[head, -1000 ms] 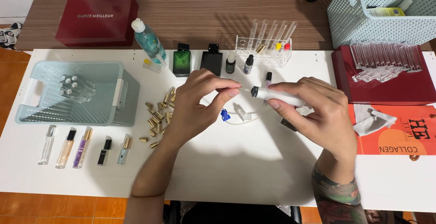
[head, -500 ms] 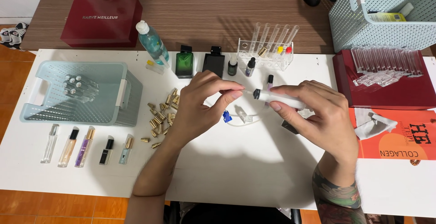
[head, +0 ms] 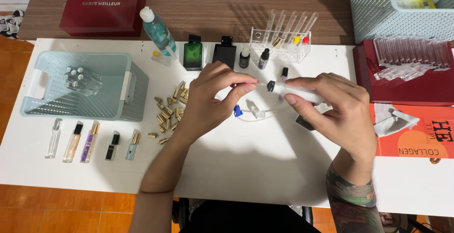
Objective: Transferring liquid fragrance from a larger container into small vials and test tubes using a syringe and tubing.
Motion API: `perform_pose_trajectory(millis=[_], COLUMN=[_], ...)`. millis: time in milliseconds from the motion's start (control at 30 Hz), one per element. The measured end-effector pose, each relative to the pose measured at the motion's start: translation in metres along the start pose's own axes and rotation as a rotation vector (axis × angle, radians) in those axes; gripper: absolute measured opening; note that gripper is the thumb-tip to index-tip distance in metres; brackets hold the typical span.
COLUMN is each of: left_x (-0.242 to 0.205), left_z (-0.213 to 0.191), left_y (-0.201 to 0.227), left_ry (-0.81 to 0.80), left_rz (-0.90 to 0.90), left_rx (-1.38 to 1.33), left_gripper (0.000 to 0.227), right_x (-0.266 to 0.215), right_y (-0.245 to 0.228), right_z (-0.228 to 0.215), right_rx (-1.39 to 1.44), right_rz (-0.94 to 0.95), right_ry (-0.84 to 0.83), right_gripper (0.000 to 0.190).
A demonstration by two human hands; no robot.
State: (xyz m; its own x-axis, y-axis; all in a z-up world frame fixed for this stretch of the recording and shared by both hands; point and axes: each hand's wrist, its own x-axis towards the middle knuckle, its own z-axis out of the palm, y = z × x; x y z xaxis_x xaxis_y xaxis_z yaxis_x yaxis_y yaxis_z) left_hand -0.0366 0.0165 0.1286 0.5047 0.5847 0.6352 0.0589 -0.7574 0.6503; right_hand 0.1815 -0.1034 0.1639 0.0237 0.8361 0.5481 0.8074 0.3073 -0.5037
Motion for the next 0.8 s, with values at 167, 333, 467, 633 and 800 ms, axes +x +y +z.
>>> perform_pose_trajectory(millis=[167,333,467,633,800], left_x=[-0.001,-0.003,-0.006,-0.011,-0.013], left_z=[0.002,0.007,0.014,0.022,0.024], left_y=[0.000,-0.003,-0.009,-0.016,-0.019], left_ry=[0.006,0.039,0.113,0.192,0.250], left_rz=[-0.012,0.032,0.145,0.213,0.265], left_rx=[0.006,0.045,0.130,0.199,0.272], left_gripper=[0.015,0.015,0.014,0.024,0.033], right_x=[-0.003,-0.002,-0.004,-0.007,-0.008], right_y=[0.003,0.002,0.003,0.001,-0.002], right_z=[0.000,0.001,0.005,0.010,0.015], right_rx=[-0.022,-0.013,0.015,0.035,0.049], right_rz=[0.003,0.008,0.006,0.042,0.104], right_ry=[-0.015,-0.026,-0.038,-0.068,-0.095], right_gripper=[0.024,0.023,0.022,0.024,0.025])
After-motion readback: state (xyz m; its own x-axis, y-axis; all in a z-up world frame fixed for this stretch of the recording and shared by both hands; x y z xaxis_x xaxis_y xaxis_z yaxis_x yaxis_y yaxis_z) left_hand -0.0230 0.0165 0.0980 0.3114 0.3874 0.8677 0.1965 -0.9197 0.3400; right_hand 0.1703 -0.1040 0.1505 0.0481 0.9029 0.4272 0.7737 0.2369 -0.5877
